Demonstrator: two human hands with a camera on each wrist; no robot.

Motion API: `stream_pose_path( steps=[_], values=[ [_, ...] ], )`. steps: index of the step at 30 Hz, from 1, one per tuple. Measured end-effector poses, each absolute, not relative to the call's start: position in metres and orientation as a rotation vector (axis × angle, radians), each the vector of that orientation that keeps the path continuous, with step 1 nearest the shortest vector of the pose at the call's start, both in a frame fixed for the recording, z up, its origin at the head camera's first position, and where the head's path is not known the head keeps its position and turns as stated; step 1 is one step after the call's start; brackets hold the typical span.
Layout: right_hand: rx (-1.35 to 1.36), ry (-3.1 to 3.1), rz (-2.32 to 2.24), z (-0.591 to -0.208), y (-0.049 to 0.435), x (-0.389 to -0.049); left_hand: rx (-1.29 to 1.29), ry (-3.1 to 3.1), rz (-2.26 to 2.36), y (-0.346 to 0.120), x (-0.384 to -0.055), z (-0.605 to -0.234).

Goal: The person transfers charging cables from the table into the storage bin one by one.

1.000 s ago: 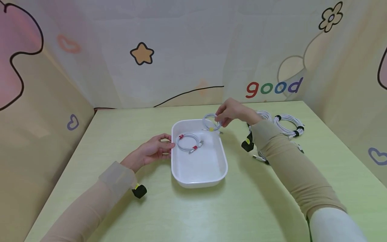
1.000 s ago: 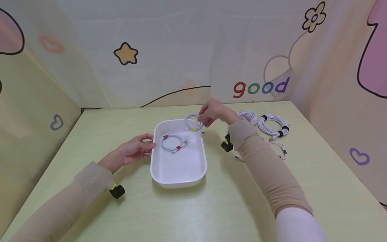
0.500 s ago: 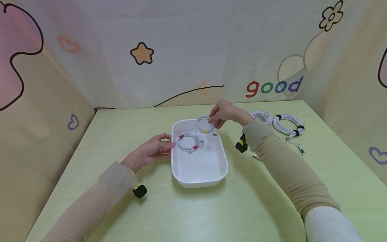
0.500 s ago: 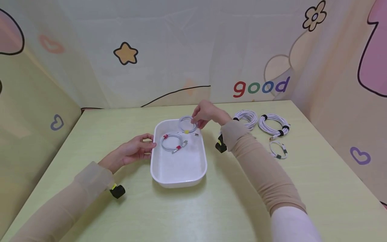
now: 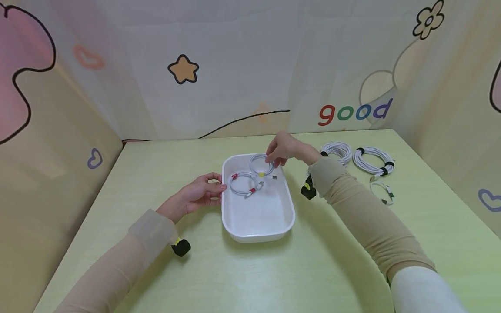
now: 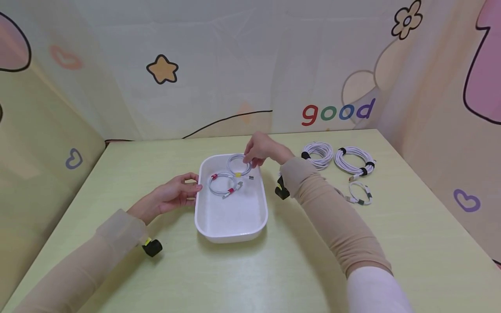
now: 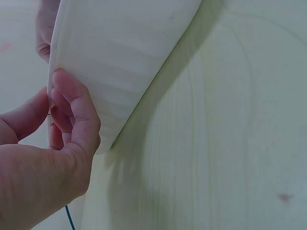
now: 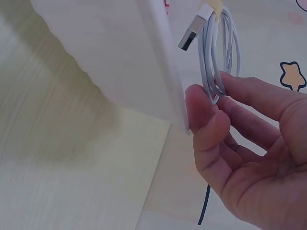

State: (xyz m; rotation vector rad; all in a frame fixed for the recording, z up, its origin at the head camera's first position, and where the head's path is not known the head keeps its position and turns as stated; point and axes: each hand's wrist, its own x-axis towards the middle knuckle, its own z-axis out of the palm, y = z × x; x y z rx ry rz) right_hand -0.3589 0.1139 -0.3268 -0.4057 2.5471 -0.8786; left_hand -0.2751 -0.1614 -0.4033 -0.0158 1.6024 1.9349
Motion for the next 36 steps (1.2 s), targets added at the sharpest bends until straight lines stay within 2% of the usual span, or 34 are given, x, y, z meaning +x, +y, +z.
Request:
stream_pose_path(
  steps=[18, 27, 31, 36],
  values=[
    [-0.442, 2.575, -0.842, -0.325, 0.112, -0.355, -0.060, 1.611, 1.934, -0.160, -0.276, -0.403],
    [-0.483, 2.630, -0.749, -0.322, 0.114, -0.358, 0.026, 1.585, 1.952, -0.161, -0.275, -0.404],
    [-0.515, 2.714, -0.713, -0.322, 0.121, -0.358, 0.021, 1.591, 1.951, -0.160, -0.275, -0.404],
    [-0.427, 2.809, -0.814, -0.322, 0.143, -0.359, 0.017, 1.603, 1.943, -0.160, -0.275, -0.404]
  ],
)
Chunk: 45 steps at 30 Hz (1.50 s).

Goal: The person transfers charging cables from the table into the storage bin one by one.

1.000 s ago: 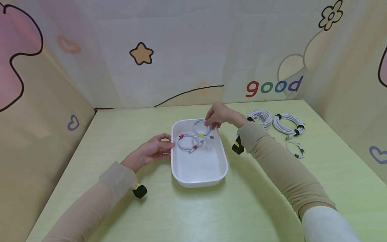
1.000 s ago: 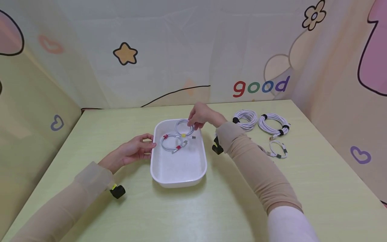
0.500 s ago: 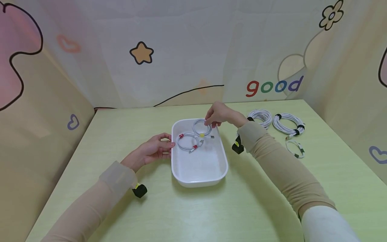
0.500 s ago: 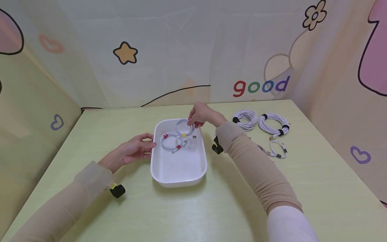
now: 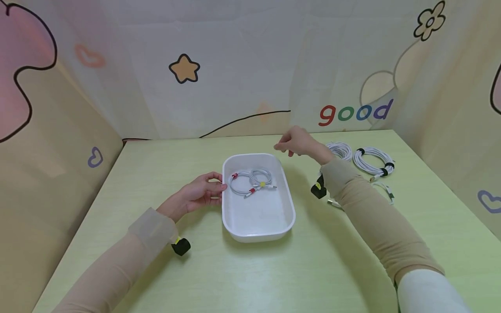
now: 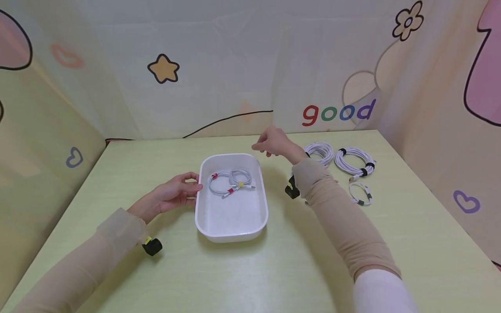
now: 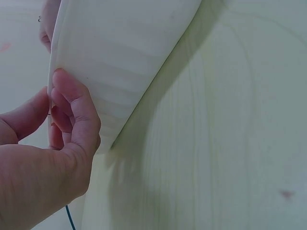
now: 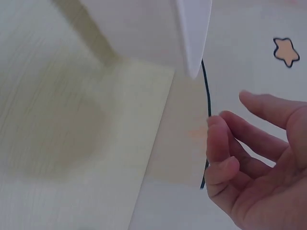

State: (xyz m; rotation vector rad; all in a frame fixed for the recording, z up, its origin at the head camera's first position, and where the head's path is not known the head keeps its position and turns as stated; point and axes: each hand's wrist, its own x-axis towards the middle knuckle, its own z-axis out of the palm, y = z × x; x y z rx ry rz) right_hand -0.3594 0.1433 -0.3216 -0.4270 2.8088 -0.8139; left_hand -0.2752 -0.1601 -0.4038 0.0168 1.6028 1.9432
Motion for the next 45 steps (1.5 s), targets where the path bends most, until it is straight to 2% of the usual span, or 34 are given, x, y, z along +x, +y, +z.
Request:
stream_pose_path(
  steps=[10, 21, 35, 45],
  values=[
    [-0.170, 3.077, -0.934, -0.333, 0.212, -0.363, -0.017, 1.629, 1.921, -0.162, -0.276, -0.401],
    [0.233, 3.133, -0.747, -0.351, 0.271, -0.357, -0.029, 1.638, 1.921, -0.163, -0.277, -0.401],
    [0.288, 2.841, -0.635, -0.364, 0.293, -0.349, -0.015, 1.624, 1.931, -0.162, -0.275, -0.402],
    [0.319, 2.724, -0.920, -0.375, 0.303, -0.356, -0.014, 1.637, 1.930, -0.160, -0.275, -0.403]
  ],
)
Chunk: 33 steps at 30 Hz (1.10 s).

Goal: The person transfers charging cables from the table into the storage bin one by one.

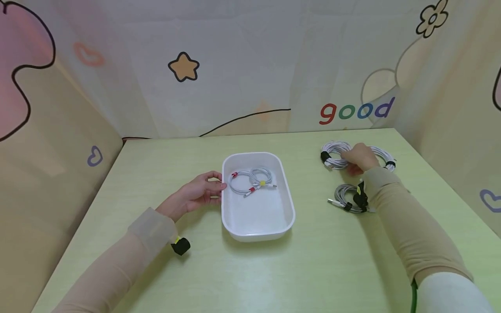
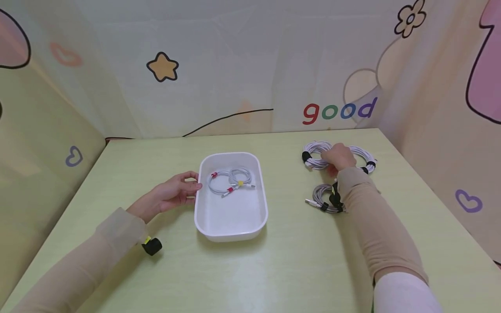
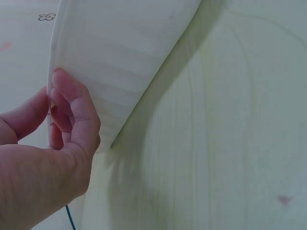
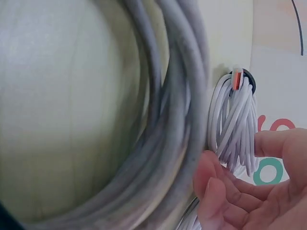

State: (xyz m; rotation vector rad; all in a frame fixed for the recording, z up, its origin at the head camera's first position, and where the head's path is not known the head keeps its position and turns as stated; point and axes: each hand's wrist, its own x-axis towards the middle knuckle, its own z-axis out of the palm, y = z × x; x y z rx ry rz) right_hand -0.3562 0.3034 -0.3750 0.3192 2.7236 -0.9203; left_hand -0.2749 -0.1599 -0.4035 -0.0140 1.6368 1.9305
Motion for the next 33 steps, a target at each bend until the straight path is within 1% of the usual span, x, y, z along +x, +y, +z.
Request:
stream_pose_path(
  steps=[11, 22, 33],
  values=[
    [0.370, 2.842, -0.968, -0.3707, 0.3022, -0.3607, -0.012, 1.640, 1.921, -0.1611, -0.2744, -0.4036],
    [0.349, 2.843, -1.161, -0.3737, 0.3082, -0.3608, -0.023, 1.637, 1.922, -0.1604, -0.2760, -0.4043],
    [0.284, 2.806, -1.184, -0.3699, 0.3090, -0.3576, -0.040, 1.633, 1.928, -0.1607, -0.2768, -0.4048]
  ],
)
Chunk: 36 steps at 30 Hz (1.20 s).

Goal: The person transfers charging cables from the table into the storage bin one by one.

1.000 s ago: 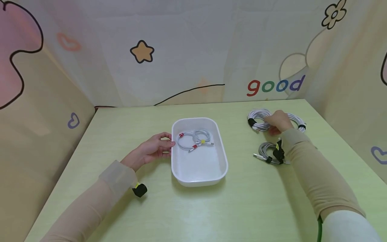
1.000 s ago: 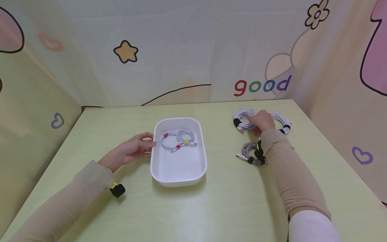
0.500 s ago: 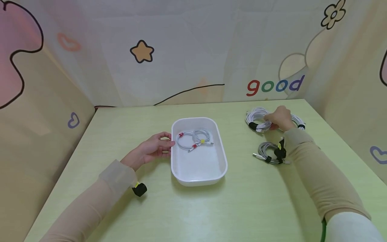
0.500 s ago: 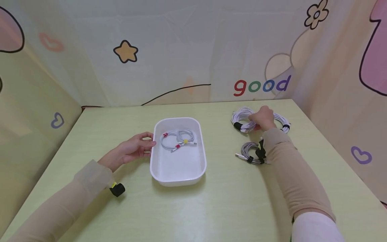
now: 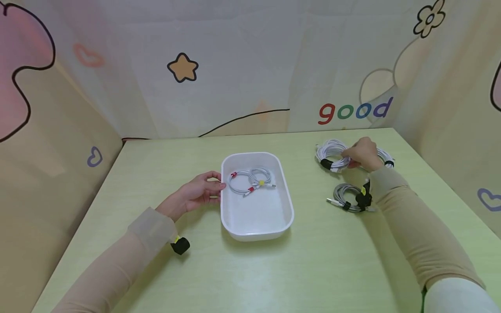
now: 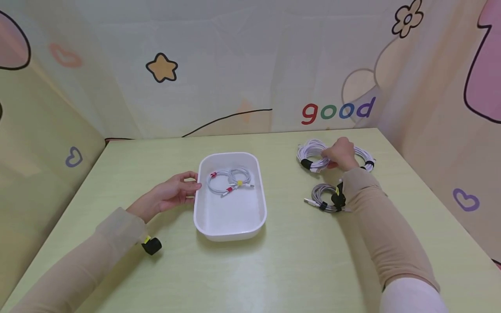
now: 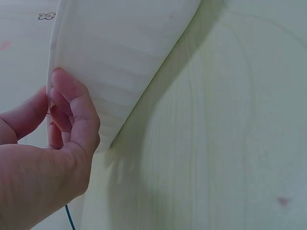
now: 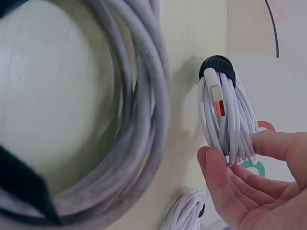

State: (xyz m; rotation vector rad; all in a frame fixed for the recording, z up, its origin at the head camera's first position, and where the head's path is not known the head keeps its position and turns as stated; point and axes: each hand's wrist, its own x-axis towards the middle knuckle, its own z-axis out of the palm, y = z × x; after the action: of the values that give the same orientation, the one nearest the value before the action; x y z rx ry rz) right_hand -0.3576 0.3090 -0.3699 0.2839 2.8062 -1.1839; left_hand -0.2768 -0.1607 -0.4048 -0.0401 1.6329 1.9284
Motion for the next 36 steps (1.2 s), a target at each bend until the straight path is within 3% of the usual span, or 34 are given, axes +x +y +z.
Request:
stream_pose_path(
  steps=[36],
  values=[
    [0.151, 2.780, -1.206, -0.334, 0.263, -0.348, -0.044, 1.619, 1.937, -0.160, -0.276, -0.405]
  ],
)
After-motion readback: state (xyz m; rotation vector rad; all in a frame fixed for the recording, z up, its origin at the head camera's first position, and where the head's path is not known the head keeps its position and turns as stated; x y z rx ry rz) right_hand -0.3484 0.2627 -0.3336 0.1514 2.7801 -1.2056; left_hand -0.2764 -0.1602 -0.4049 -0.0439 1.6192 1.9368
